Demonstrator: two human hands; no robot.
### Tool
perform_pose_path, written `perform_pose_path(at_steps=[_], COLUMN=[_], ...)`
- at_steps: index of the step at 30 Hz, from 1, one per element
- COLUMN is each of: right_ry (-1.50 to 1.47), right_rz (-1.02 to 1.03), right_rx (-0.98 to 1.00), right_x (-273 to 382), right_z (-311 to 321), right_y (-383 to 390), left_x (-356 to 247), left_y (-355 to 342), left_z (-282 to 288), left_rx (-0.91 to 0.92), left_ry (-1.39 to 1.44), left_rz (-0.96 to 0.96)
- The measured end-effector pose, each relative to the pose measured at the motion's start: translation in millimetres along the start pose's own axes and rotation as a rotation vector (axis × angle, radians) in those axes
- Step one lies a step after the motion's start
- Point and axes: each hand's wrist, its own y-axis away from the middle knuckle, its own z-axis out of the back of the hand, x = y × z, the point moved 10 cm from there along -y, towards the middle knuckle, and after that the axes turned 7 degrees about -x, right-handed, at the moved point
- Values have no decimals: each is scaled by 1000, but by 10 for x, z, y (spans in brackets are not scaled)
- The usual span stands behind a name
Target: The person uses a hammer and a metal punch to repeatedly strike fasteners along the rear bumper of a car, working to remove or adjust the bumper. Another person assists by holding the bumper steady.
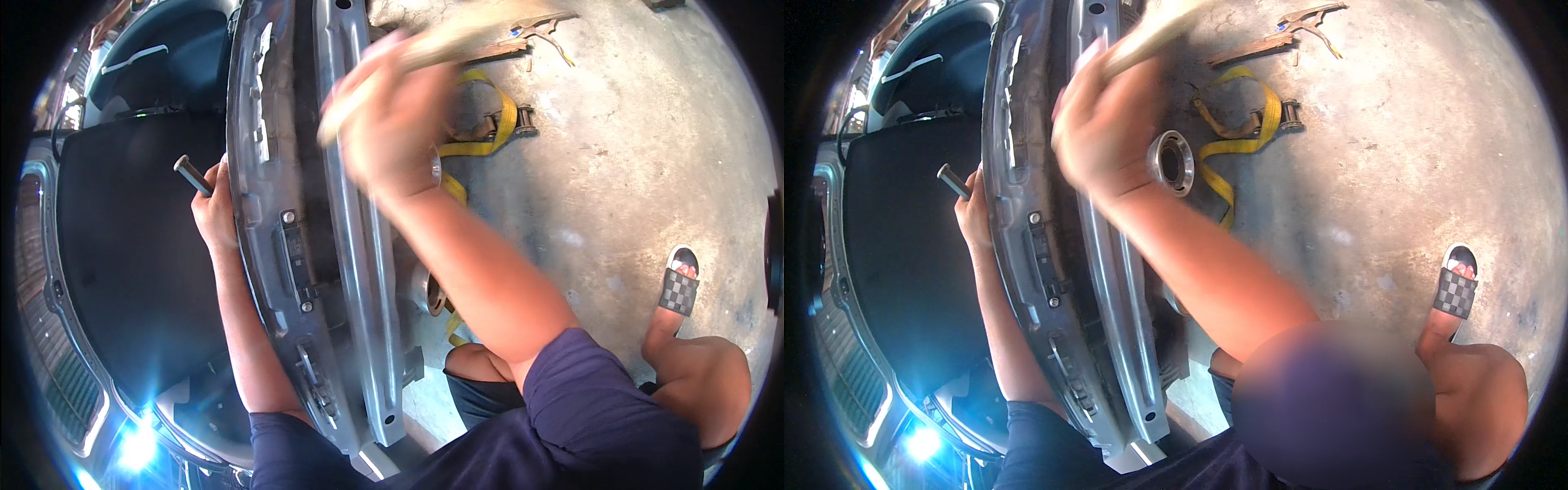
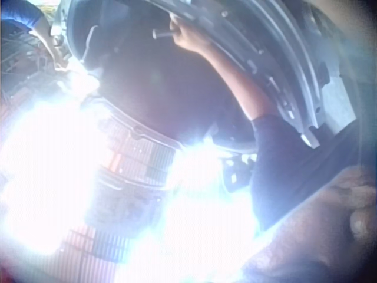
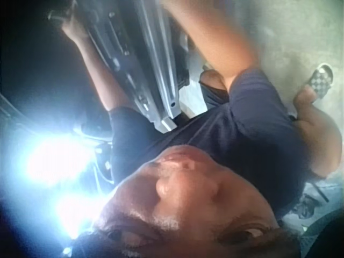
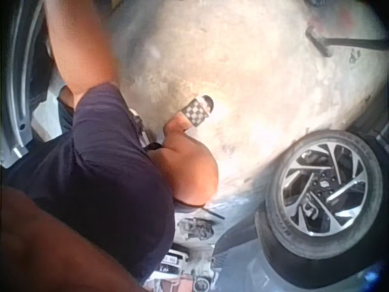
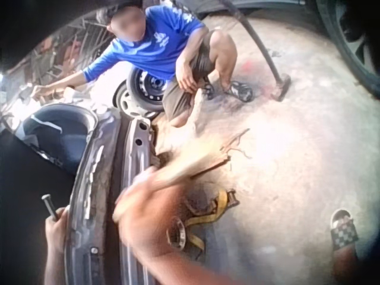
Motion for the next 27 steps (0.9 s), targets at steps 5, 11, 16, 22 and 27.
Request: perform_pose_path(at_steps=[5,11,16,22,27], right_ry=[346,-152,161,-84,329], right_rz=[-355,-282,-710,-426,-397], right_rx=[502,145,636,89,480], right_x=[-353,-67,-467,-33,-403], right_z=[-379,-59,-347,49,-130], right_y=[277,-41,589,516,629], left_x=[193,15,155,32,181], left_y=[51,75,52,85,26], left_z=[62,8,71,9,62], left_rx=[-4,-34,2,16,-2], left_ry=[39,-44,25,-5,57], left_rz=[15,21,-30,3,-24])
